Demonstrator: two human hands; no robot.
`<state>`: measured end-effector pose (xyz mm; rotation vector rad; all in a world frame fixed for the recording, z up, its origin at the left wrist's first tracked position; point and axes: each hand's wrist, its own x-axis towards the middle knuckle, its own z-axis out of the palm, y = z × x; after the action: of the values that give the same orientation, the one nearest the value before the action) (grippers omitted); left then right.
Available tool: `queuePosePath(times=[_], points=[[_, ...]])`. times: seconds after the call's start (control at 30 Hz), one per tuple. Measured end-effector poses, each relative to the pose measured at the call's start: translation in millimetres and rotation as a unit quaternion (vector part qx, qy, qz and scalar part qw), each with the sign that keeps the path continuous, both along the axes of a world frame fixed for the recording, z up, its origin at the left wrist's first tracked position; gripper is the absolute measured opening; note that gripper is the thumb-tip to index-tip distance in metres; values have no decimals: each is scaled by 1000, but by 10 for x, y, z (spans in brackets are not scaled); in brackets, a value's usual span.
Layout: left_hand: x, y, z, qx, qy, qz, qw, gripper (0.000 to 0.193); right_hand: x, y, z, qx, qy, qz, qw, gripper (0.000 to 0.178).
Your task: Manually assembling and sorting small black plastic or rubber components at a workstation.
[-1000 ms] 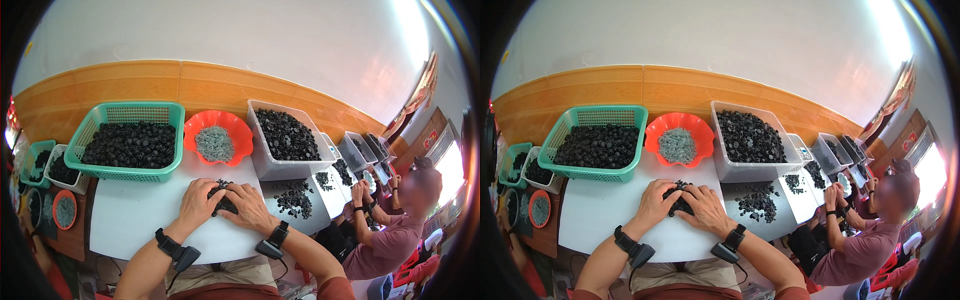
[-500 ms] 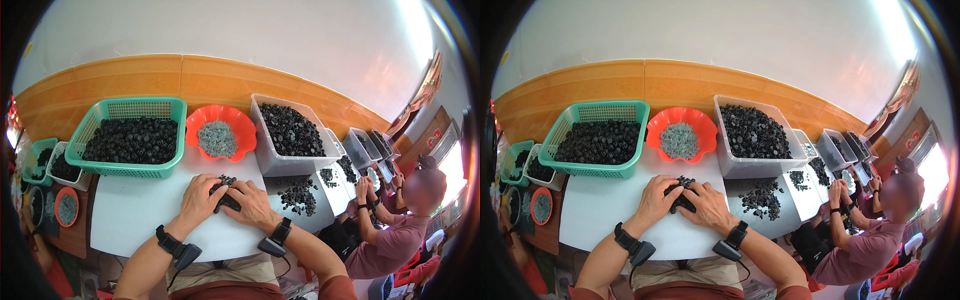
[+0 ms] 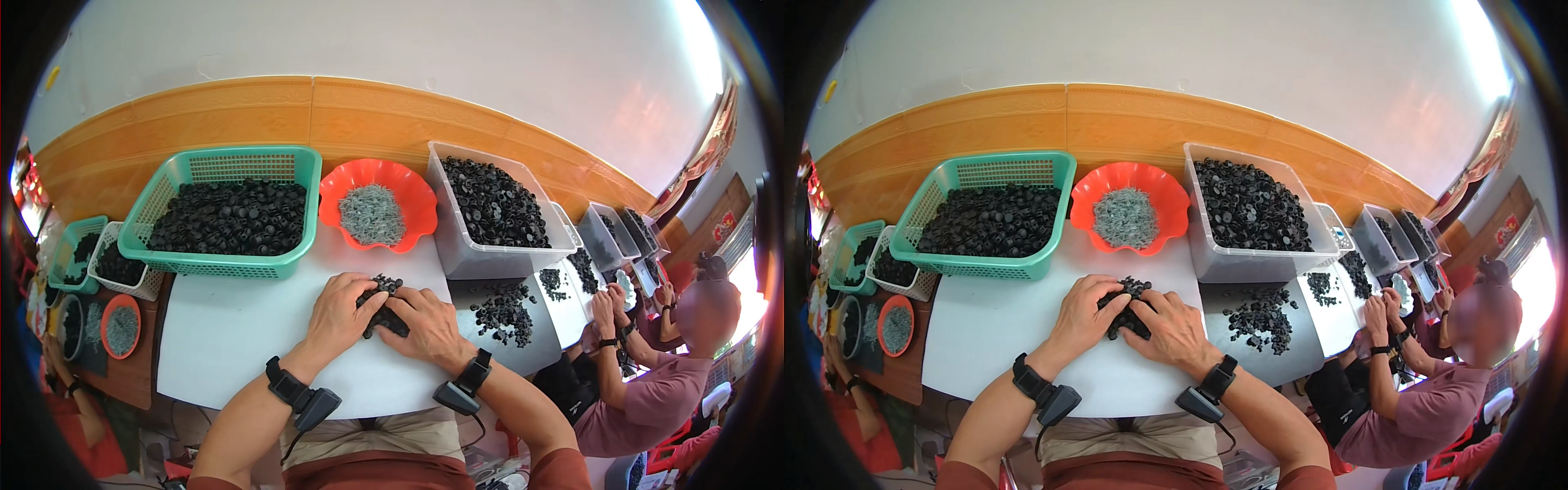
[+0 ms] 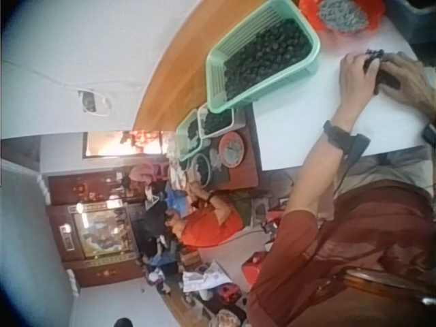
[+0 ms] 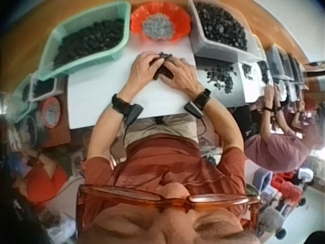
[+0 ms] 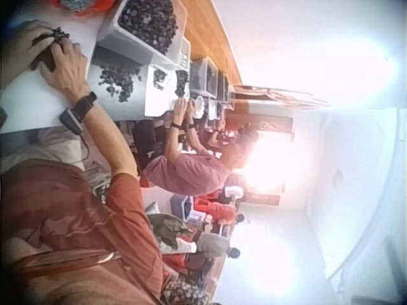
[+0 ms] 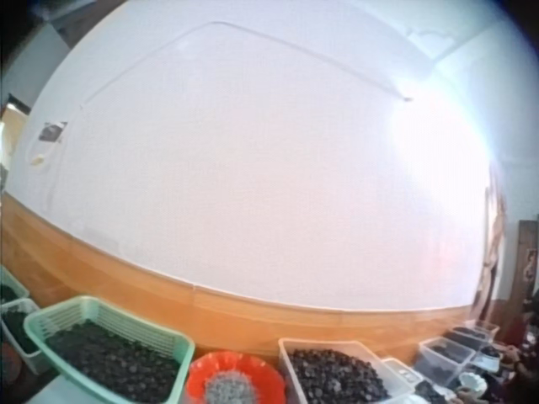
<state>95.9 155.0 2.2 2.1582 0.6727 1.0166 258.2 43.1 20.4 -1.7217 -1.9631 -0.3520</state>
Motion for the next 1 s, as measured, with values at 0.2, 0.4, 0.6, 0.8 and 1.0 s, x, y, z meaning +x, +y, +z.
queuePosePath(times=[0.2,0.4,0.6,0.8,1.0], points=[[-7,-7,20,-2,3,1,1000,37,-19,3,20,-14,5,-5,1000,45],[-6,-6,11,0,4,2,1000,36,16,19,-35,7,2,9,1000,39],[2,-6,25,1,5,1,1000,36,56,28,-97,33,11,11,999,38],[-9,1,13,-3,7,4,1000,35,22,23,-53,18,37,6,999,37],[-7,10,10,-2,10,3,1000,33,39,25,-41,36,69,11,997,36]])
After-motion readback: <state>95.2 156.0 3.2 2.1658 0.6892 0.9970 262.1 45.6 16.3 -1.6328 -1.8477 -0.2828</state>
